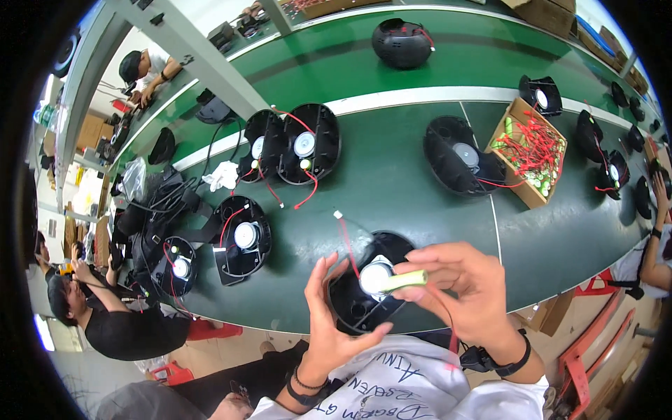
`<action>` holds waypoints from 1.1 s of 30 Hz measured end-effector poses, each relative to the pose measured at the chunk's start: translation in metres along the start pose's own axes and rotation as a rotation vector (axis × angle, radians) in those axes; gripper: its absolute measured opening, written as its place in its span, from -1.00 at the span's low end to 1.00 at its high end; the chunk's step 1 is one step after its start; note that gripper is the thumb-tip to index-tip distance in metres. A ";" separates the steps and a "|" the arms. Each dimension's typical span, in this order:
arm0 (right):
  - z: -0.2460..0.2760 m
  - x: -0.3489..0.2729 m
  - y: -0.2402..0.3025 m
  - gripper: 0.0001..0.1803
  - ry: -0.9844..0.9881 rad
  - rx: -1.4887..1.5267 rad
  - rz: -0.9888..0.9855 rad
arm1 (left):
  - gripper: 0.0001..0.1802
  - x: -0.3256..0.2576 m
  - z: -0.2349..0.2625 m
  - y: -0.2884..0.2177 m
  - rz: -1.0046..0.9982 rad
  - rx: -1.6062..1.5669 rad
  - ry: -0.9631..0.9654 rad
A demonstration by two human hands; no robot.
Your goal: Assembling small electronic components, including speakers and battery cells, into black plastic housings on a production line.
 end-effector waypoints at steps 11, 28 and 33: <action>-0.035 -0.007 -0.005 -0.66 0.019 -0.673 0.634 | 0.21 0.023 -0.006 0.002 -0.113 -0.039 0.153; -0.044 -0.026 -0.008 -0.57 0.035 -0.975 0.696 | 0.24 0.023 -0.005 -0.008 -0.137 0.044 0.218; -0.040 -0.032 -0.008 -0.53 0.037 -1.055 0.639 | 0.25 0.023 -0.010 -0.008 -0.187 0.110 0.225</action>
Point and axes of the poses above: each hand's wrist, its own x-axis towards the middle knuckle, its own z-axis out of the back of the hand, y = z × x, the point moved 4 cm from there along x, towards the middle knuckle, and after that the axes turned 14 degrees about -x, right-handed, at the moved point
